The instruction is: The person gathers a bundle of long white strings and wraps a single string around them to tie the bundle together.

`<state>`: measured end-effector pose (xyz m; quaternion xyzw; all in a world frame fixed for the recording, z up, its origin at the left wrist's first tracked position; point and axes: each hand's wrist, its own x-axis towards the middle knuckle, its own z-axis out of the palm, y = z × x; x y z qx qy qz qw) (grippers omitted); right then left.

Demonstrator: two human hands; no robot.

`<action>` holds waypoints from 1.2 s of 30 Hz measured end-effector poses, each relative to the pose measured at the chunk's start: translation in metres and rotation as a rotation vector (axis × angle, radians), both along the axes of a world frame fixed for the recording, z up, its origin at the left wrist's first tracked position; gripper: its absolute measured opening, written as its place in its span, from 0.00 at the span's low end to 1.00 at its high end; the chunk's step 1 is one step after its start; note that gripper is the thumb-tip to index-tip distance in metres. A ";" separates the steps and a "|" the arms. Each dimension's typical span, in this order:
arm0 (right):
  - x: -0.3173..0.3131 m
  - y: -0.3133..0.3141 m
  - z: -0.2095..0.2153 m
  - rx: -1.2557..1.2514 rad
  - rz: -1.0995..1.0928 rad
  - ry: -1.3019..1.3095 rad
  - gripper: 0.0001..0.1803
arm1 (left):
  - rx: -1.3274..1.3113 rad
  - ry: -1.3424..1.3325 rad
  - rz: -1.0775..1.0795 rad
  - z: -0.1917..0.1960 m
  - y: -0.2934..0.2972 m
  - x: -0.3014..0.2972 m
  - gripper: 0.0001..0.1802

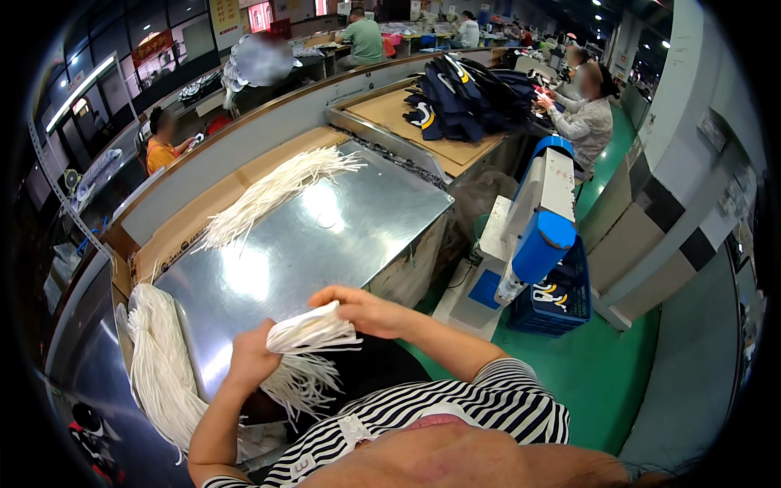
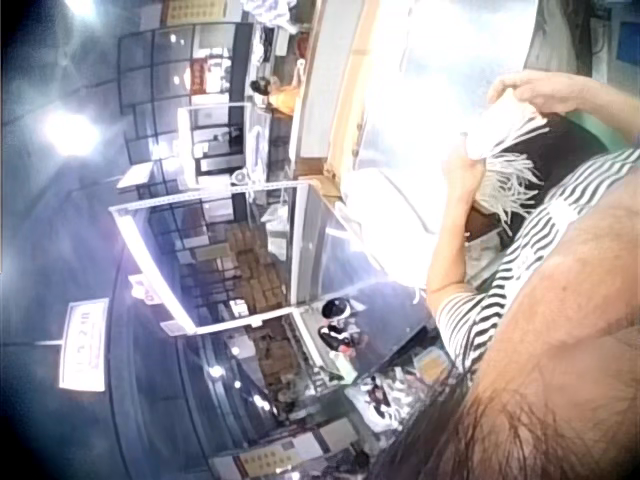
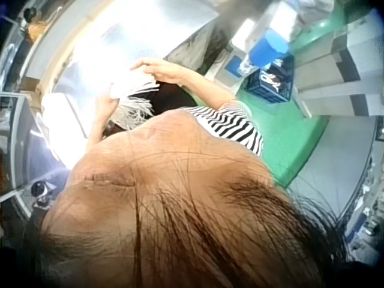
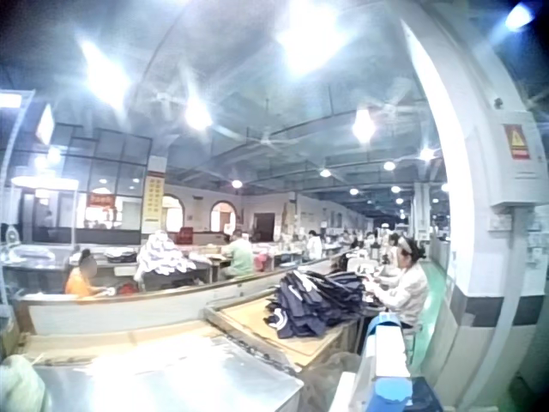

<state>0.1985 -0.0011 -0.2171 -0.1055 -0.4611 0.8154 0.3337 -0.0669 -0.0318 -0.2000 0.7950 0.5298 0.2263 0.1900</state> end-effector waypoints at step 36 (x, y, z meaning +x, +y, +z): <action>-0.092 -0.033 -0.019 0.395 0.287 -0.101 0.14 | 0.658 0.407 0.027 -0.017 0.039 -0.040 0.10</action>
